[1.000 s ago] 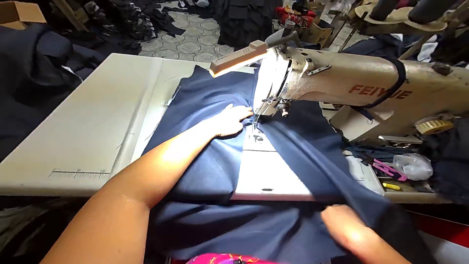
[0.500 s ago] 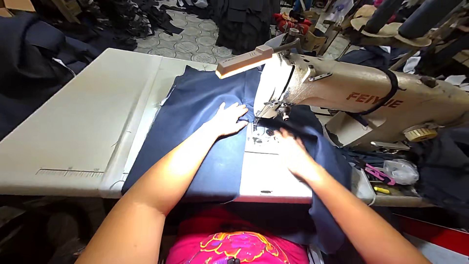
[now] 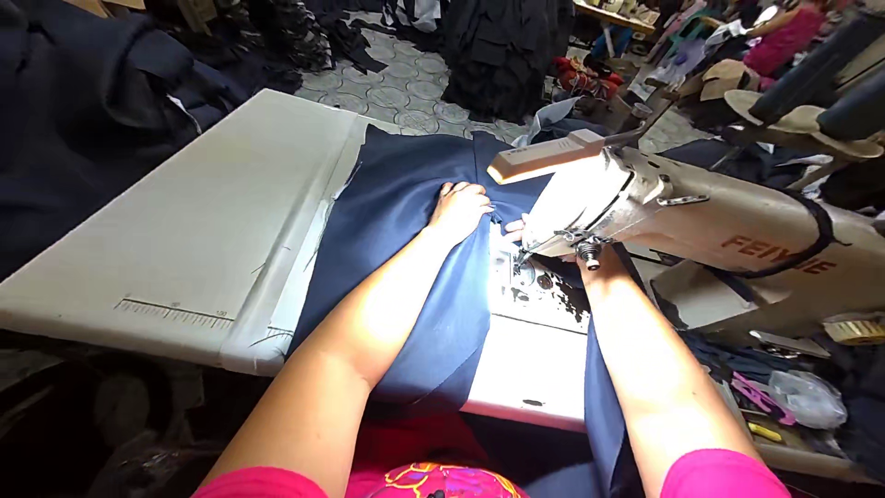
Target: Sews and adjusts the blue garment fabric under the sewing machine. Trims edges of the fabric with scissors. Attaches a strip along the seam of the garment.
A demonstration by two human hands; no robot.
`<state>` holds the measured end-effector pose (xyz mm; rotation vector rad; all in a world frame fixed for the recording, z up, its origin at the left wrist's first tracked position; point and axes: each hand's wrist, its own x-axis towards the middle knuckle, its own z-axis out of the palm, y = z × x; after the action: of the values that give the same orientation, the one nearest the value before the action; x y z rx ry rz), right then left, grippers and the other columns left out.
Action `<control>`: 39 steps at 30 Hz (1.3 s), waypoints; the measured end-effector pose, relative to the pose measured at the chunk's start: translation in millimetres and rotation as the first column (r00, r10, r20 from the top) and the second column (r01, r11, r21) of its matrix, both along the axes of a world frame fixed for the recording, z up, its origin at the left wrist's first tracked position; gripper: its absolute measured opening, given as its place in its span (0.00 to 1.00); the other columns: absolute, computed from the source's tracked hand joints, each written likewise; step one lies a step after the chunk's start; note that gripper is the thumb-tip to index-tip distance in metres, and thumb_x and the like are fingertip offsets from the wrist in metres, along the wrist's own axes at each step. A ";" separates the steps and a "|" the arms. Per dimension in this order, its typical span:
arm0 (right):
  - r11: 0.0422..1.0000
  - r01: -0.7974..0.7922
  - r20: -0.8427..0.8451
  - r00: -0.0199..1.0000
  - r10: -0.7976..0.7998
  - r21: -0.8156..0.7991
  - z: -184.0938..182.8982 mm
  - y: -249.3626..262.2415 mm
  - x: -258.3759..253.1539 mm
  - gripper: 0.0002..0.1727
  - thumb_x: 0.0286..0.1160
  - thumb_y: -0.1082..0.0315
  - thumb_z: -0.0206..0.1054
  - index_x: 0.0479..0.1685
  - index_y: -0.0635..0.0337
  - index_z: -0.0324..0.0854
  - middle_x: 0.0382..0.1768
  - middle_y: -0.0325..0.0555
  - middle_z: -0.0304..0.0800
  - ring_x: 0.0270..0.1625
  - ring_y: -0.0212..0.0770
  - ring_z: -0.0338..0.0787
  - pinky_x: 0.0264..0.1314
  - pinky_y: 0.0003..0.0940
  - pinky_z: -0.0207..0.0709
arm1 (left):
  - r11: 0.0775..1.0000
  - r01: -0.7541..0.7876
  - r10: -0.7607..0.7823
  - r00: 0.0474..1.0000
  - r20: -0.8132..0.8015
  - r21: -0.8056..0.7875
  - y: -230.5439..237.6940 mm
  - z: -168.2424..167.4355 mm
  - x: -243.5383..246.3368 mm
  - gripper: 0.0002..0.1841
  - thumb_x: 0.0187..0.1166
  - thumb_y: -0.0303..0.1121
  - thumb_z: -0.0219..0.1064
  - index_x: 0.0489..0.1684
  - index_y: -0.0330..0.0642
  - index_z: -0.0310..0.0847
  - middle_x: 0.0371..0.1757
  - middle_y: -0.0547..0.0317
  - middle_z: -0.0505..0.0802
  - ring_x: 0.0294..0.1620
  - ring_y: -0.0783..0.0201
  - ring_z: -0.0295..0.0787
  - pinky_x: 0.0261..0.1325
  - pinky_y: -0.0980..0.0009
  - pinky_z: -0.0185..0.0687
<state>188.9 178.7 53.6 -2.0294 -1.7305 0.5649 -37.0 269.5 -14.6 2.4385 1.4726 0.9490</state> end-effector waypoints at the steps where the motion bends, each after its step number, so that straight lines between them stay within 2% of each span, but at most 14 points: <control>1: 0.997 -0.022 0.024 1.000 0.020 0.077 -0.6 -9.0 -6.0 0.20 0.93 0.72 0.50 0.75 0.77 0.70 0.75 0.69 0.77 0.80 0.53 0.76 0.85 0.42 0.62 | 0.998 0.028 -0.029 0.999 0.013 0.060 1.6 -0.9 -0.2 0.14 0.87 0.34 0.61 0.52 0.39 0.94 0.60 0.44 0.92 0.69 0.44 0.84 0.76 0.41 0.67; 7: 0.956 -0.255 -0.166 0.946 0.278 0.144 -49.2 36.0 33.5 0.17 0.90 0.71 0.55 0.67 0.73 0.78 0.62 0.56 0.87 0.65 0.35 0.86 0.72 0.29 0.77 | 0.971 0.219 -0.212 0.974 -0.074 0.099 -12.1 -0.3 8.4 0.26 0.76 0.16 0.53 0.56 0.53 0.95 0.47 0.42 0.89 0.57 0.43 0.83 0.63 0.45 0.70; 9: 0.922 -0.360 -0.452 0.806 0.383 0.140 -80.4 68.9 56.1 0.09 0.87 0.76 0.56 0.50 0.71 0.81 0.38 0.45 0.87 0.39 0.26 0.86 0.46 0.20 0.80 | 0.956 0.286 -0.274 0.951 -0.145 0.067 -22.7 1.9 16.0 0.23 0.76 0.18 0.55 0.52 0.50 0.96 0.48 0.41 0.89 0.59 0.41 0.82 0.61 0.45 0.69; 11: 0.881 -0.402 -0.638 0.752 0.164 -0.248 -55.1 73.1 35.7 0.19 0.88 0.76 0.46 0.25 0.54 0.74 0.13 0.27 0.72 0.14 0.18 0.67 0.20 0.12 0.62 | 0.923 0.366 -0.349 0.926 -0.146 0.116 -30.0 -0.2 23.6 0.16 0.75 0.20 0.57 0.41 0.41 0.96 0.46 0.37 0.88 0.57 0.38 0.83 0.57 0.43 0.70; 14: 0.815 -0.450 -0.667 0.737 0.109 -0.364 -34.5 54.7 28.1 0.22 0.93 0.67 0.41 0.23 0.51 0.69 0.11 0.26 0.67 0.08 0.17 0.57 0.09 0.11 0.51 | 0.862 0.416 -0.433 0.902 -0.009 0.290 -38.0 -7.4 27.3 0.11 0.69 0.22 0.60 0.17 0.34 0.82 0.37 0.36 0.85 0.51 0.34 0.83 0.53 0.42 0.73; 16: 0.944 -0.251 -0.387 0.909 0.154 -0.215 -24.1 25.6 23.1 0.13 0.93 0.64 0.51 0.36 0.54 0.74 0.16 0.30 0.69 0.13 0.22 0.61 0.16 0.17 0.56 | 0.894 0.335 -0.377 0.921 0.095 0.297 -45.5 -11.3 23.2 0.09 0.68 0.24 0.58 0.24 0.33 0.84 0.41 0.36 0.87 0.54 0.35 0.84 0.55 0.40 0.72; 18: 0.987 -0.156 -0.006 0.988 0.156 0.036 -10.2 -17.8 21.6 0.17 0.87 0.62 0.61 0.65 0.63 0.81 0.36 0.55 0.88 0.36 0.49 0.87 0.44 0.50 0.81 | 0.992 0.116 -0.118 0.992 0.050 0.040 -63.0 -3.2 11.2 0.19 0.84 0.36 0.59 0.69 0.42 0.83 0.72 0.38 0.84 0.80 0.37 0.74 0.75 0.30 0.63; 20: 0.979 -0.094 0.214 0.975 0.054 0.180 -2.6 -78.3 28.0 0.32 0.83 0.57 0.67 0.82 0.62 0.68 0.40 0.71 0.90 0.44 0.72 0.91 0.48 0.72 0.81 | 0.952 -0.129 0.085 0.983 -0.166 -0.277 -80.8 3.0 -2.0 0.41 0.86 0.65 0.51 0.97 0.59 0.48 0.94 0.39 0.57 0.95 0.32 0.44 0.85 0.22 0.37; 23: 0.997 0.070 0.343 0.936 -0.078 0.037 -7.3 -152.8 53.2 0.52 0.75 0.45 0.73 0.93 0.63 0.50 0.47 0.77 0.89 0.54 0.78 0.89 0.57 0.76 0.77 | 0.861 -0.320 0.140 0.896 -0.421 -0.396 -121.0 10.0 -16.9 0.53 0.76 0.79 0.42 0.98 0.55 0.42 0.96 0.33 0.45 0.94 0.25 0.31 0.82 0.17 0.29; 26: 0.984 0.071 0.356 0.934 -0.009 -0.162 -18.8 -163.0 65.4 0.37 0.82 0.51 0.69 0.78 0.73 0.68 0.55 0.78 0.87 0.62 0.77 0.86 0.64 0.73 0.74 | 0.833 -0.368 0.161 0.876 -0.455 -0.413 -174.1 15.9 -16.3 0.52 0.77 0.77 0.46 0.98 0.52 0.44 0.95 0.31 0.46 0.94 0.23 0.32 0.81 0.16 0.33; 30: 1.000 -0.026 0.371 0.928 0.023 0.004 -30.5 -108.9 71.2 0.15 0.81 0.72 0.60 0.58 0.75 0.79 0.46 0.80 0.87 0.55 0.81 0.88 0.51 0.79 0.76 | 0.805 -0.447 0.265 0.860 -0.436 -0.391 -231.6 14.1 3.3 0.53 0.77 0.76 0.50 0.97 0.49 0.46 0.94 0.26 0.47 0.93 0.21 0.35 0.80 0.16 0.36; 34: 0.955 -0.252 0.327 0.926 0.190 0.157 -30.0 -23.8 89.5 0.26 0.78 0.78 0.60 0.78 0.72 0.68 0.58 0.84 0.84 0.63 0.84 0.84 0.62 0.81 0.73 | 0.707 -0.500 0.217 0.826 -0.521 -0.500 -277.5 29.0 28.9 0.57 0.76 0.76 0.51 0.98 0.44 0.39 0.92 0.19 0.42 0.91 0.18 0.34 0.80 0.19 0.41; 37: 0.963 -0.268 0.340 0.909 0.242 0.029 -16.2 -9.9 75.7 0.38 0.81 0.76 0.60 0.93 0.59 0.53 0.70 0.84 0.74 0.73 0.84 0.76 0.70 0.79 0.68 | 0.766 -0.435 0.136 0.829 -0.543 -0.472 -298.2 39.2 27.3 0.47 0.86 0.66 0.50 0.96 0.40 0.46 0.87 0.18 0.59 0.84 0.20 0.60 0.73 0.29 0.66; 39: 0.954 -0.256 0.369 0.911 0.183 0.159 -13.8 -40.3 43.2 0.26 0.81 0.75 0.59 0.79 0.69 0.71 0.64 0.82 0.80 0.70 0.81 0.80 0.67 0.77 0.72 | 0.948 -0.273 0.189 0.899 -0.396 -0.167 -288.5 24.1 -0.8 0.32 0.90 0.51 0.55 0.82 0.32 0.71 0.57 0.27 0.89 0.56 0.31 0.88 0.51 0.40 0.84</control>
<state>232.1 138.4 39.8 -1.8848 -2.1454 0.0784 -37.8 -19.0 9.5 2.4081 1.9116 0.3250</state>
